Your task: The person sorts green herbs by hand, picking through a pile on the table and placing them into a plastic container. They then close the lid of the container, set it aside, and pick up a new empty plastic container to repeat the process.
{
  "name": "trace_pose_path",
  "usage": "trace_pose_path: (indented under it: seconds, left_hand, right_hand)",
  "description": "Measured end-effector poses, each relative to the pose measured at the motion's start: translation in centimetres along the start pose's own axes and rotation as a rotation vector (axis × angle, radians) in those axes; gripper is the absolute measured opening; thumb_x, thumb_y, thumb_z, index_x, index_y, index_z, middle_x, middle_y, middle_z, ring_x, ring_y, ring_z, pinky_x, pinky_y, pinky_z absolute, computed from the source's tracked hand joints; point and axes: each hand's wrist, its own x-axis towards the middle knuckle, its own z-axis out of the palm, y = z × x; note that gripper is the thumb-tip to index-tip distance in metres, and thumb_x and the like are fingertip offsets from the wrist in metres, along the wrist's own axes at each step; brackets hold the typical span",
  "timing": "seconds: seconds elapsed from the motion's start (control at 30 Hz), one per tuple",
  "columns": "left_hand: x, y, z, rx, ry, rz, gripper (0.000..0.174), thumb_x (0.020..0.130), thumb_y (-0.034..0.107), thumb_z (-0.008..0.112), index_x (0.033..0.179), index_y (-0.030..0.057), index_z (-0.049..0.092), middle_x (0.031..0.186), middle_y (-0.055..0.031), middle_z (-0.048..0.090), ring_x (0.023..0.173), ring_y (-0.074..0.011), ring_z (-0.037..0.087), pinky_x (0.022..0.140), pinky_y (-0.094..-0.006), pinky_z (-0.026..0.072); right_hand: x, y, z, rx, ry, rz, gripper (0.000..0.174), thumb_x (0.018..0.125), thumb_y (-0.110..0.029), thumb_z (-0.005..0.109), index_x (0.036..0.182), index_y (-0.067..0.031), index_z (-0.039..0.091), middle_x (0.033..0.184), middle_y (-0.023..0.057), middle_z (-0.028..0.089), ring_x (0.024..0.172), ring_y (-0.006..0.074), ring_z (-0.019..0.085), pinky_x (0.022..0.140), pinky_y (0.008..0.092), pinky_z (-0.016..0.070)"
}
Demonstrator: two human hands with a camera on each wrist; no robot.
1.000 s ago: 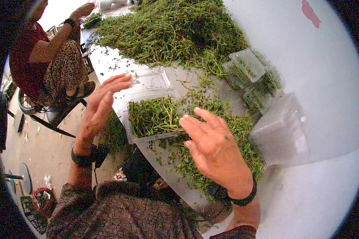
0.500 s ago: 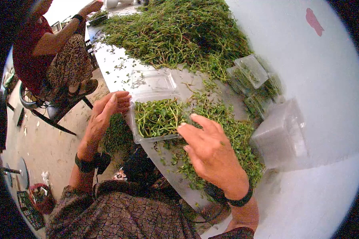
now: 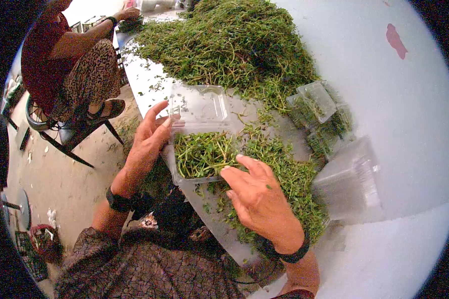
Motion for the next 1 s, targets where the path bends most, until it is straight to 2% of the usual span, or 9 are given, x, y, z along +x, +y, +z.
trace_pose_path:
  seconds: [0.07,0.3,0.33,0.37,0.43,0.47,0.63,0.73,1.0]
  left_hand:
    - [0.3,-0.8,0.4,-0.116,0.03,0.045,0.061,0.094,0.013,0.054,0.142,-0.0015,0.02,0.124,-0.0223,0.053,0.109,-0.0238,0.057,0.095,-0.0334,0.0449]
    - [0.6,-1.0,-0.2,-0.162,0.043,0.12,0.06,0.092,0.008,0.055,0.142,-0.0008,0.023,0.119,-0.0186,0.057,0.101,-0.0213,0.06,0.09,-0.0313,0.047]
    - [0.8,-1.1,-0.2,-0.154,0.063,0.132,0.053,0.092,0.008,0.055,0.139,-0.0012,0.033,0.113,-0.0142,0.061,0.097,-0.0174,0.06,0.086,-0.0285,0.0483]
    - [0.9,-1.2,-0.2,-0.155,0.053,0.147,0.053,0.092,0.008,0.055,0.139,-0.0012,0.033,0.113,-0.0142,0.061,0.097,-0.0174,0.06,0.086,-0.0285,0.0483]
    - [1.1,-1.5,-0.1,-0.024,0.076,0.087,0.043,0.092,0.01,0.056,0.132,-0.0021,0.044,0.107,-0.0102,0.062,0.094,-0.0143,0.059,0.082,-0.0262,0.049]
    - [1.0,-1.4,0.1,-0.003,0.101,0.113,0.035,0.092,0.011,0.057,0.123,-0.0026,0.053,0.101,-0.0075,0.062,0.09,-0.0121,0.059,0.078,-0.0255,0.0496]
    - [1.3,-1.3,0.1,0.062,0.106,0.127,0.026,0.09,0.007,0.056,0.113,-0.0046,0.055,0.096,-0.0065,0.062,0.081,-0.0108,0.059,0.071,-0.0273,0.0521]
    - [1.0,-1.8,0.9,0.173,0.258,0.232,0.02,0.089,0.007,0.056,0.106,-0.0037,0.055,0.082,-0.0059,0.063,0.067,-0.01,0.058,0.06,-0.0262,0.051]
    - [0.8,-2.2,1.3,0.304,0.35,0.264,0.02,0.088,0.009,0.051,0.105,-0.0021,0.055,0.076,-0.0078,0.062,0.061,-0.0119,0.058,0.055,-0.0268,0.0488]
  right_hand:
    - [0.1,0.1,0.1,-0.012,-0.01,0.002,0.039,0.077,-0.006,0.063,0.114,-0.0026,0.055,0.114,0.0122,0.061,0.117,0.0361,0.048,0.1,0.0469,0.0367]
    - [0.7,0.4,-2.6,-0.08,0.089,0.015,0.031,0.078,-0.007,0.064,0.108,-0.0027,0.059,0.112,0.0125,0.062,0.113,0.0337,0.051,0.098,0.0449,0.0395]
    - [0.9,0.7,-3.1,-0.107,0.133,0.032,0.029,0.079,-0.008,0.063,0.107,-0.0029,0.061,0.11,0.0127,0.062,0.112,0.033,0.053,0.097,0.0443,0.0404]
    - [1.2,1.0,-3.6,-0.12,0.146,0.031,0.029,0.079,-0.008,0.063,0.107,-0.0029,0.061,0.11,0.0127,0.062,0.112,0.033,0.053,0.097,0.0443,0.0404]
    - [2.0,2.0,-4.3,-0.142,0.216,0.126,0.025,0.081,-0.01,0.062,0.105,-0.0029,0.062,0.109,0.0135,0.063,0.109,0.0314,0.055,0.095,0.043,0.0413]
    - [2.4,3.2,-4.2,-0.158,0.258,0.102,0.024,0.082,-0.012,0.061,0.104,-0.0024,0.062,0.106,0.0156,0.064,0.104,0.0322,0.058,0.091,0.0418,0.044]
    - [5.3,6.3,-4.6,-0.127,0.271,0.238,0.023,0.082,-0.014,0.06,0.102,-0.0022,0.063,0.1,0.0179,0.065,0.093,0.0358,0.061,0.081,0.0433,0.0493]
    - [7.6,8.6,-3.8,-0.113,0.307,0.303,0.028,0.08,-0.016,0.06,0.101,0.0004,0.064,0.091,0.0211,0.065,0.083,0.0363,0.063,0.073,0.0415,0.0486]
    - [14.7,13.7,-1.7,-0.213,0.257,0.419,0.023,0.08,-0.021,0.062,0.094,-0.002,0.062,0.094,0.0221,0.065,0.089,0.0404,0.062,0.08,0.0484,0.0495]
